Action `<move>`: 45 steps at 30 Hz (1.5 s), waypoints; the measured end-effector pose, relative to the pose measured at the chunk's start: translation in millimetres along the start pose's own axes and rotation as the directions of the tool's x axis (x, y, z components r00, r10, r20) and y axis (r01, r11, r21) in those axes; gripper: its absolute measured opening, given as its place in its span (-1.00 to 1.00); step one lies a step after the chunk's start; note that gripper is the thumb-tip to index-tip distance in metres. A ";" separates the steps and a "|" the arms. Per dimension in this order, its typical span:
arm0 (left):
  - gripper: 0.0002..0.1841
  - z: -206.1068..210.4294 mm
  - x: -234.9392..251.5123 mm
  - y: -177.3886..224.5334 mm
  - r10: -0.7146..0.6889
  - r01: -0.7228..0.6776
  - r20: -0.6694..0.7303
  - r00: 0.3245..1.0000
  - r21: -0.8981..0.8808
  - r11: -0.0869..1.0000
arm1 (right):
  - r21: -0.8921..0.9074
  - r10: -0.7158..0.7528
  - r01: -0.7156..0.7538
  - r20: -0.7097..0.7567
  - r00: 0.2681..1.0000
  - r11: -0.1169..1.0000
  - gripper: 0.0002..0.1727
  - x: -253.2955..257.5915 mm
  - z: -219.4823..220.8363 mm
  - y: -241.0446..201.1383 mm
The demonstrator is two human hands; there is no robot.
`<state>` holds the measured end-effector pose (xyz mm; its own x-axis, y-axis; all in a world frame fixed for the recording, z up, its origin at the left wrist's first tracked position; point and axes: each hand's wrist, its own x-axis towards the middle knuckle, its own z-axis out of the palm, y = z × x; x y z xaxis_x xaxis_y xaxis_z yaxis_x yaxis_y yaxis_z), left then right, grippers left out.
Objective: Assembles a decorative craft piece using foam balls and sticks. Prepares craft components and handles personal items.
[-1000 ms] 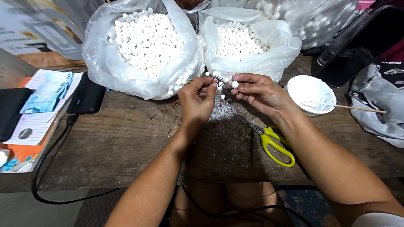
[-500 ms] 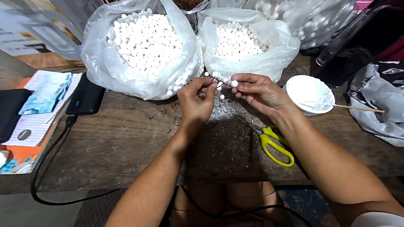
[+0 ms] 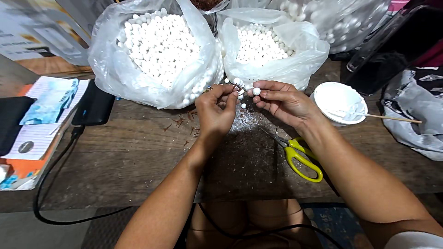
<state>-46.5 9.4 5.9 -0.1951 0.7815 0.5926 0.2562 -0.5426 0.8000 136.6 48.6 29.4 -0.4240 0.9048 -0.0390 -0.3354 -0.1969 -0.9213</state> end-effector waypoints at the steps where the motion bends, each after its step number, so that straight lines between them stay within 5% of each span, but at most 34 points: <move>1: -0.91 0.1 0.0 0.4 -0.002 0.002 -0.003 1.000 0.001 1.000 | -0.004 0.003 -0.003 0.002 1.000 1.000 -0.67 0.1 0.1 0.3; 11: -0.87 1.4 -3.8 -4.9 0.116 -0.119 0.032 0.993 0.121 0.985 | -0.030 -0.113 0.112 -0.044 0.993 0.993 -0.68 -0.8 1.6 2.2; 17: -0.89 4.3 -5.6 -5.4 0.223 -0.228 0.048 0.974 0.208 0.951 | -0.205 -0.286 0.272 -0.044 0.957 0.940 -0.72 -4.1 7.5 6.8; 28: -0.89 0.1 -8.6 -0.3 0.211 -0.237 0.117 0.970 0.303 0.923 | -0.340 -0.392 0.365 -0.009 0.920 0.867 -0.74 -3.9 6.5 11.2; 45: -0.87 2.6 -9.6 -1.1 0.222 -0.248 0.110 0.969 0.386 0.888 | -0.613 -0.537 0.502 0.147 0.831 0.610 -0.79 -4.5 6.4 12.0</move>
<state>-42.5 3.3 -1.0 -0.0279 0.6703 0.7415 0.6418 -0.5567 0.5274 129.1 39.7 21.0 -0.2956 0.8022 0.5187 0.0978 0.5655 -0.8189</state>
